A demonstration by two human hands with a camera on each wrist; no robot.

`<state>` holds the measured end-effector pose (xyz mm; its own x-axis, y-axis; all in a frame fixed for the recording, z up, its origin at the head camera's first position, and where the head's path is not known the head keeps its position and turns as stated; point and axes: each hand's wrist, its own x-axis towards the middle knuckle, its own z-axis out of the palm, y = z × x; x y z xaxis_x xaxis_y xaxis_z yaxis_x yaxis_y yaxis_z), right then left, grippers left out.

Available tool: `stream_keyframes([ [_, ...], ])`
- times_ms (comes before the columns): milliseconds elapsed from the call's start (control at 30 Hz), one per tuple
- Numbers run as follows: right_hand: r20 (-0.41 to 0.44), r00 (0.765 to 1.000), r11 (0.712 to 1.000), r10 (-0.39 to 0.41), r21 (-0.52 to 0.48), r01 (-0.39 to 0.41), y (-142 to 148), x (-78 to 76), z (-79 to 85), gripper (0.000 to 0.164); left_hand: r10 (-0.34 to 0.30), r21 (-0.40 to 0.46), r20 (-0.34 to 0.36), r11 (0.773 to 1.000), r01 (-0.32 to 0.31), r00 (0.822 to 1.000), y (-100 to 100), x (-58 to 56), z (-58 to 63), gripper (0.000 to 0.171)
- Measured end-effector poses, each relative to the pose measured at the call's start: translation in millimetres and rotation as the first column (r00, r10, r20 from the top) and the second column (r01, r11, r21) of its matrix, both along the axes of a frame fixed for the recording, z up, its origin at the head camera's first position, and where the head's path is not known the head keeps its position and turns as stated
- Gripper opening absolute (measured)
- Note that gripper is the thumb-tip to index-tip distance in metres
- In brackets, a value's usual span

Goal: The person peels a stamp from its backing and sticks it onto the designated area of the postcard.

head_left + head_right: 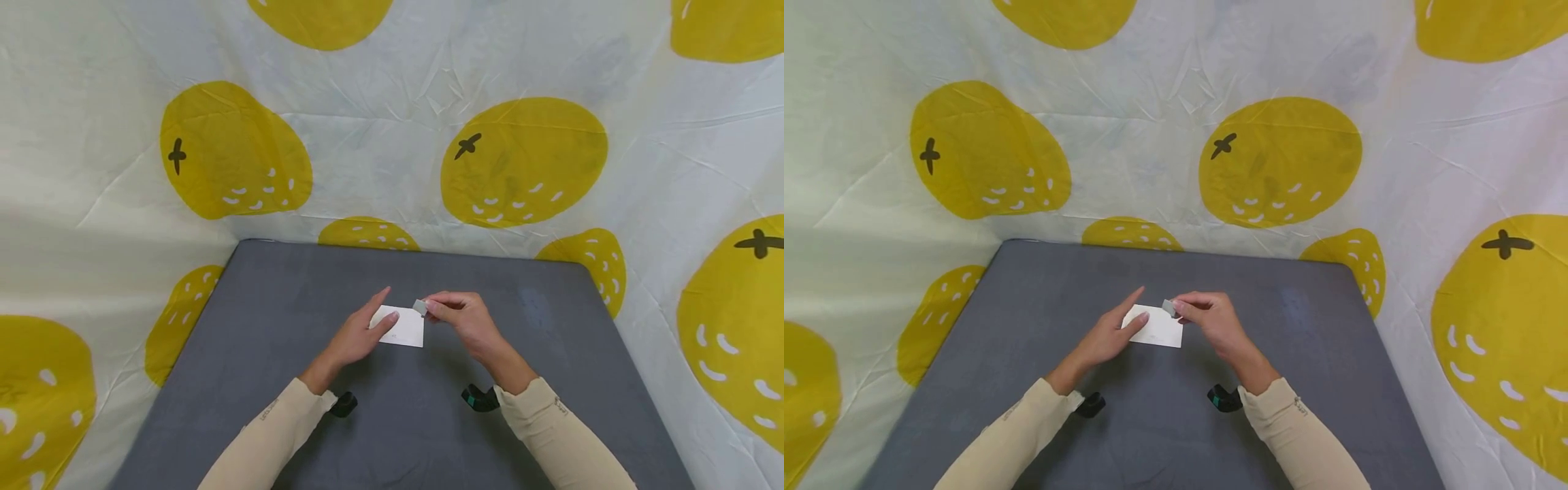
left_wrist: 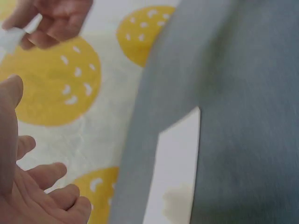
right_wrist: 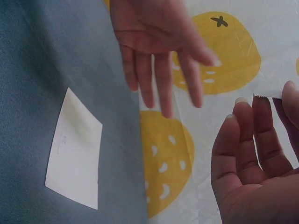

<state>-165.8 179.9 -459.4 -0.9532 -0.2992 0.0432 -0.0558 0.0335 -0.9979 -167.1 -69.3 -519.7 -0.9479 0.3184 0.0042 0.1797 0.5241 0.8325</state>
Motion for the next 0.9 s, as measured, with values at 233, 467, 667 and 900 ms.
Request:
stream_keyframes([
  [233,0.019,1.0,1.0,0.004,-0.002,-0.004,-1.0,0.2,-4.2,0.031,-0.072,0.125,0.052,0.99,0.065,0.996,10.0,9.3,15.5,0.065],
  [467,0.036,0.999,1.0,-0.003,-0.002,0.003,-1.0,1.5,-4.9,0.032,-0.147,0.305,0.093,0.946,0.112,0.985,15.8,9.5,20.3,0.064],
  [667,0.052,0.999,1.0,-0.017,-0.004,0.017,-0.3,-0.9,-2.0,0.032,-0.253,0.488,0.159,0.86,0.147,0.954,19.0,7.4,31.2,0.063],
  [900,0.028,0.999,0.999,-0.036,-0.01,0.036,-0.2,-6.7,-1.5,0.03,-0.264,0.606,0.253,0.793,0.06,0.931,25.5,6.5,43.1,0.052],
])
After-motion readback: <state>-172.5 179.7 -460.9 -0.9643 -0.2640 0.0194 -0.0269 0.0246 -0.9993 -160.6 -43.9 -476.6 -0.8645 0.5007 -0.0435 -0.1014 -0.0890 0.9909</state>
